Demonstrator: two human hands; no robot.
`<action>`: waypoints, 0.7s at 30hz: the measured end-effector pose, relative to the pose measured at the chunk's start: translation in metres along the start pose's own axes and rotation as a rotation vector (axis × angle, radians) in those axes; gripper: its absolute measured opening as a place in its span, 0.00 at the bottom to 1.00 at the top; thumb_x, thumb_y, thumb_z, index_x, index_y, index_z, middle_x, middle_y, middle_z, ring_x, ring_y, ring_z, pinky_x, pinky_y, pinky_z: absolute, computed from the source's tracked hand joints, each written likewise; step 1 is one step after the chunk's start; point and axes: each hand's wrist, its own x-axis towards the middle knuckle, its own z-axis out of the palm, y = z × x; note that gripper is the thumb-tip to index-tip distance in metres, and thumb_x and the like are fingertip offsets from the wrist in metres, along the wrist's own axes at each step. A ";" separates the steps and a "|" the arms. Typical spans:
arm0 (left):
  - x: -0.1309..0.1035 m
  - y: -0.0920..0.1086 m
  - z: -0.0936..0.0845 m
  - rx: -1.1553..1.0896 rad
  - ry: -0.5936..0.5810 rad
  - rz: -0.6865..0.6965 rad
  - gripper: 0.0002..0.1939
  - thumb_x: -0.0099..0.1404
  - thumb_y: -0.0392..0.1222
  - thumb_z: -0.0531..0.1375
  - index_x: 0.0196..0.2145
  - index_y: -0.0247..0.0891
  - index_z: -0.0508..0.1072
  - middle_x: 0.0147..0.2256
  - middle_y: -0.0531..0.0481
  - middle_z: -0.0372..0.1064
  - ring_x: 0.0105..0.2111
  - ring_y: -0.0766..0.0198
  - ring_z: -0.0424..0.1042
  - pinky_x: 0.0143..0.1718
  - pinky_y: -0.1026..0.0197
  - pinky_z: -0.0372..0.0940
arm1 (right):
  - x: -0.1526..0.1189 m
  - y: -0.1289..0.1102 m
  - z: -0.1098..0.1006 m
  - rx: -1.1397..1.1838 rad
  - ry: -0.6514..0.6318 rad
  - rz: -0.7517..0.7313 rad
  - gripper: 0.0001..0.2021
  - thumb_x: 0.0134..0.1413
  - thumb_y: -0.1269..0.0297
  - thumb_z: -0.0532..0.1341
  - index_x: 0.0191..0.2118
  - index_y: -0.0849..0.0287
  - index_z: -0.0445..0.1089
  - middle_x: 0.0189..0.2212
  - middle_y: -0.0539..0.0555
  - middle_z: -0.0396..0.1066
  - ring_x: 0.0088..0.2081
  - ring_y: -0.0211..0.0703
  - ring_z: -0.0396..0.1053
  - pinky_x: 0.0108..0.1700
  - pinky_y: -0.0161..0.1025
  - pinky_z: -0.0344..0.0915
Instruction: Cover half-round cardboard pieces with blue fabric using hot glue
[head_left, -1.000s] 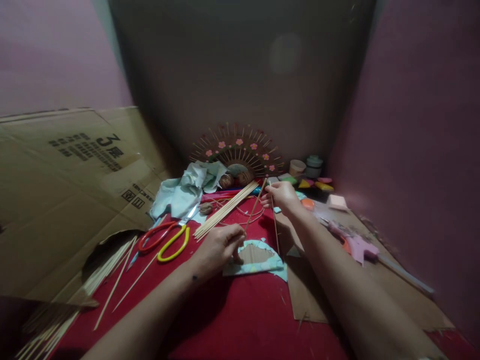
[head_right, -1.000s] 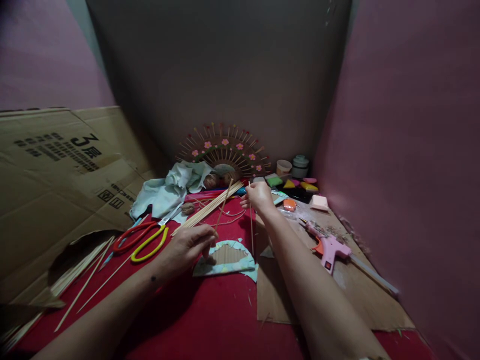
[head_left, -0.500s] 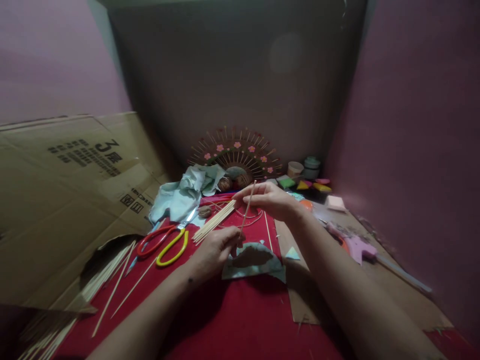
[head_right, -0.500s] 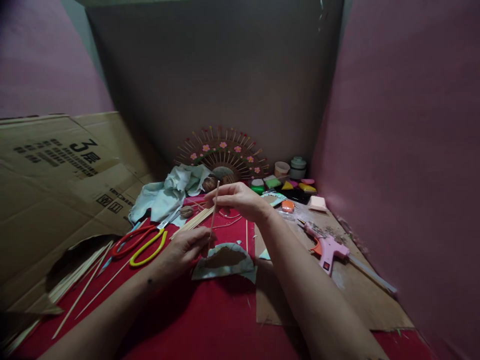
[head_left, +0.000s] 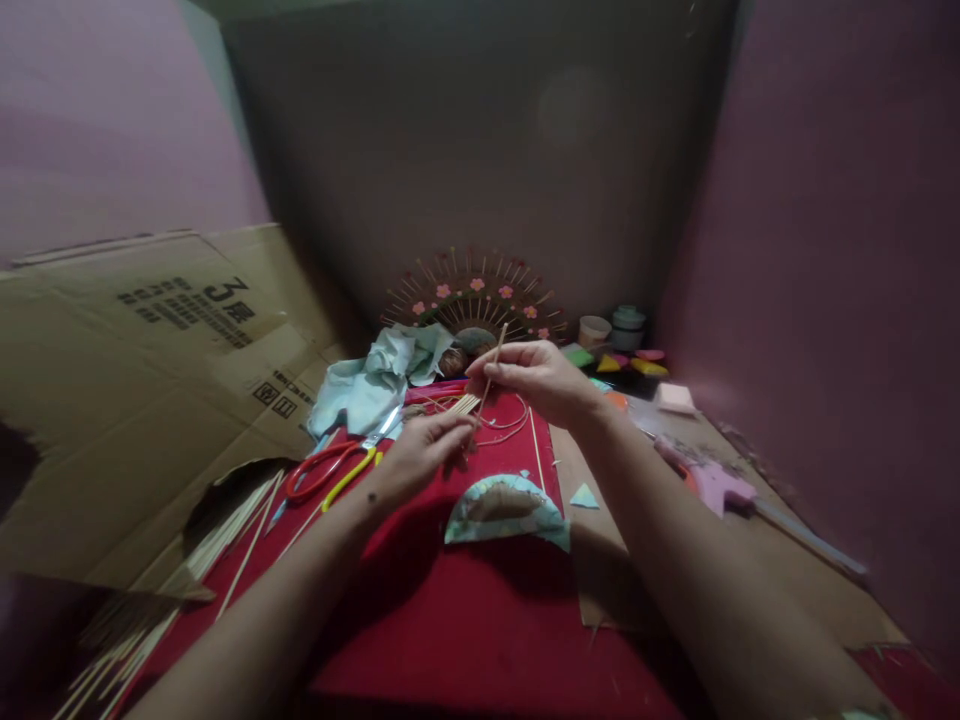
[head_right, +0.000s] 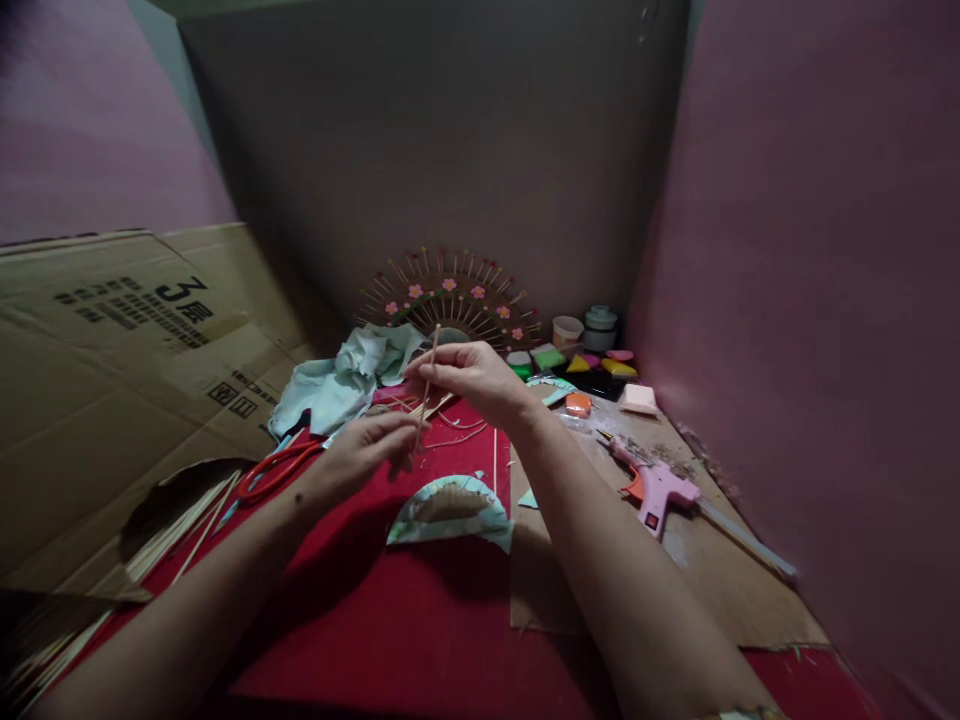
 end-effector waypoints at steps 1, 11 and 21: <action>0.007 -0.002 -0.006 0.034 0.022 -0.032 0.18 0.66 0.46 0.49 0.44 0.33 0.70 0.32 0.47 0.73 0.23 0.65 0.71 0.22 0.64 0.65 | 0.002 0.001 0.000 -0.018 0.089 -0.024 0.10 0.49 0.62 0.64 0.34 0.63 0.75 0.27 0.52 0.75 0.27 0.34 0.70 0.33 0.34 0.67; 0.042 -0.043 0.001 0.647 0.010 -0.329 0.15 0.67 0.45 0.58 0.49 0.35 0.69 0.47 0.44 0.69 0.43 0.58 0.71 0.44 0.50 0.69 | 0.009 0.020 0.001 -0.267 0.412 0.106 0.05 0.45 0.72 0.60 0.23 0.63 0.71 0.17 0.50 0.70 0.17 0.33 0.65 0.23 0.32 0.64; 0.030 -0.041 -0.020 0.534 0.172 -0.199 0.09 0.64 0.41 0.58 0.29 0.35 0.72 0.29 0.49 0.71 0.31 0.62 0.71 0.36 0.57 0.66 | 0.010 0.029 0.000 -0.281 0.414 0.162 0.06 0.46 0.73 0.61 0.21 0.63 0.71 0.17 0.50 0.70 0.16 0.34 0.65 0.22 0.32 0.64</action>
